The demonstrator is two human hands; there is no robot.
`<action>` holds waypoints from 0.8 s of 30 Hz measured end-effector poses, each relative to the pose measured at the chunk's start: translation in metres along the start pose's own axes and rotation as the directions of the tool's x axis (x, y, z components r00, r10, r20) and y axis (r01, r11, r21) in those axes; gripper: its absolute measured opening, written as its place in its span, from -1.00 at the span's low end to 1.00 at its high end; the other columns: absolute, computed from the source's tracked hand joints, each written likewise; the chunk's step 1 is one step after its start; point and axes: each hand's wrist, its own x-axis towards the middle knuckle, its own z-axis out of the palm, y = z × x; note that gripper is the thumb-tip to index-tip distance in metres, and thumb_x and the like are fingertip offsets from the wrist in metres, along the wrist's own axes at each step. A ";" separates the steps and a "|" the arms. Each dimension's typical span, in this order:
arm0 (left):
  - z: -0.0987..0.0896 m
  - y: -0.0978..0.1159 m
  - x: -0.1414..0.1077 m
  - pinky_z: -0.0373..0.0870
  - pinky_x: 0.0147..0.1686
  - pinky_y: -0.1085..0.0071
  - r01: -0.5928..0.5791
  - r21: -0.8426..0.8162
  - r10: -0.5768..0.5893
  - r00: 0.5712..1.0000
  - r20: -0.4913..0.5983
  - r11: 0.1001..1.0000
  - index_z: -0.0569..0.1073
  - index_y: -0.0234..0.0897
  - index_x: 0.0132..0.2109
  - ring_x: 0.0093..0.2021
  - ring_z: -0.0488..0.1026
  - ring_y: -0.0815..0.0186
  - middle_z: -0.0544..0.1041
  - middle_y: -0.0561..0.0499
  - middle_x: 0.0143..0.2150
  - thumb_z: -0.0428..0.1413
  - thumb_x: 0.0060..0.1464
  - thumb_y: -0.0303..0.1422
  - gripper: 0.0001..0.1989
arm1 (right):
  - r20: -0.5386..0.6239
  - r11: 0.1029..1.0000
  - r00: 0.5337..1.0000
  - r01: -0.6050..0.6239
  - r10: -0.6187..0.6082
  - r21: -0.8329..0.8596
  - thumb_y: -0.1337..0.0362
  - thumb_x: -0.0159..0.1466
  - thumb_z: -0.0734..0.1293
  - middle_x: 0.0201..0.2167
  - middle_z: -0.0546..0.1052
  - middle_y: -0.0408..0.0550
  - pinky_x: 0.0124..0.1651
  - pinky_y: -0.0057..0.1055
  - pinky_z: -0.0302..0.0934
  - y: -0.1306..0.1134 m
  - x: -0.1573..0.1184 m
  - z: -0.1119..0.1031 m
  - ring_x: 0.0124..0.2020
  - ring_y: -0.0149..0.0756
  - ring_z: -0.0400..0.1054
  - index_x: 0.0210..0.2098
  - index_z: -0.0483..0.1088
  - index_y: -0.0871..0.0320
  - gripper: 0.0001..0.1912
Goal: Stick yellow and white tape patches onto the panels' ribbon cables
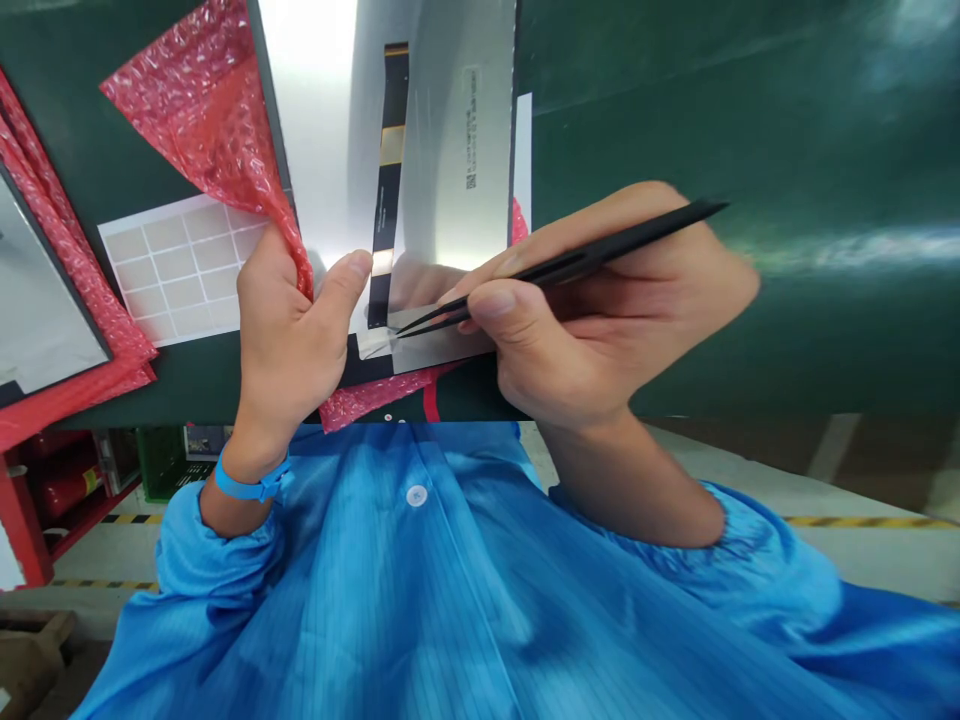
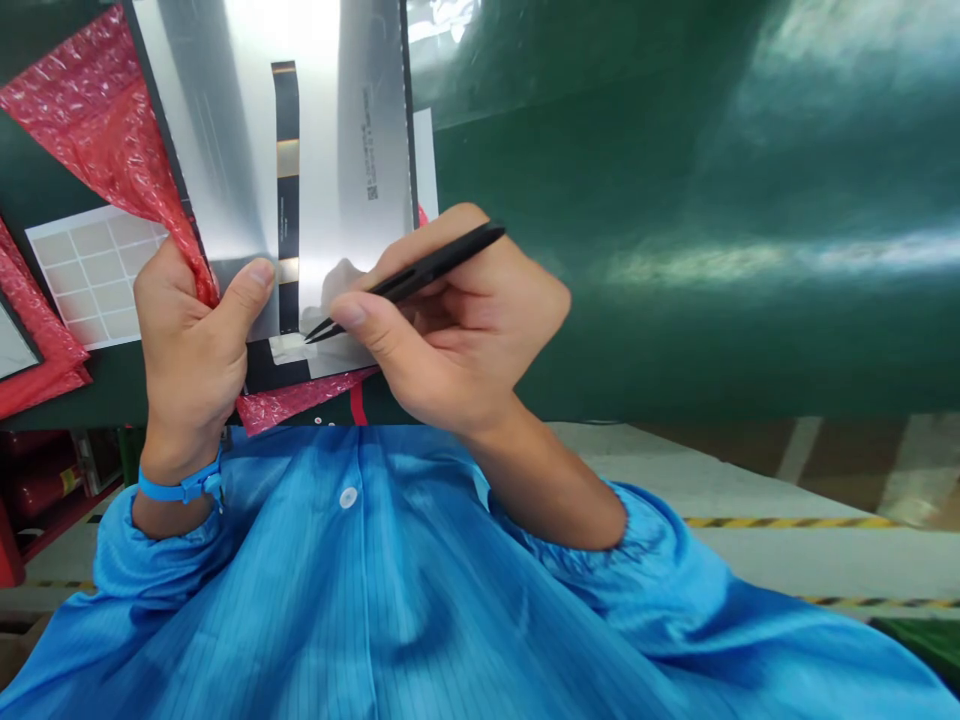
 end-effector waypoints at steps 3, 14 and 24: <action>0.000 -0.003 0.000 0.54 0.20 0.13 0.015 0.018 -0.015 1.000 -0.002 1.000 0.52 -0.13 0.01 0.17 0.57 0.07 0.65 0.03 -0.01 0.29 0.31 -0.14 -0.75 | 0.004 1.000 1.000 0.014 -0.014 -0.028 0.13 0.35 0.57 -0.41 0.47 -0.18 -0.45 -0.31 0.22 0.000 -0.001 0.000 -0.44 -0.30 0.39 -0.32 0.56 -0.04 -0.83; -0.001 -0.006 0.001 0.52 0.20 0.14 -0.081 -0.101 0.083 0.996 0.020 0.992 0.54 -0.19 0.06 0.15 0.60 0.05 0.65 0.01 0.02 0.34 0.27 -0.11 -0.65 | 0.007 0.998 0.999 0.054 -0.054 0.037 -0.09 0.35 0.54 -0.47 0.42 -0.19 -0.52 -0.37 0.22 0.007 0.003 0.004 -0.53 -0.34 0.34 -0.33 0.48 0.01 -0.64; -0.003 -0.004 -0.007 0.58 0.09 0.25 0.010 -0.245 -0.018 0.999 -0.028 0.970 0.57 -0.25 -0.02 0.05 0.64 0.12 0.69 0.01 -0.05 0.37 0.22 -0.23 -0.73 | -0.235 0.975 0.971 0.006 0.048 0.222 -0.07 0.20 0.65 -0.54 0.44 -0.20 -0.64 -0.45 0.24 0.017 0.009 0.002 -0.62 -0.34 0.37 -0.36 0.45 0.07 -0.55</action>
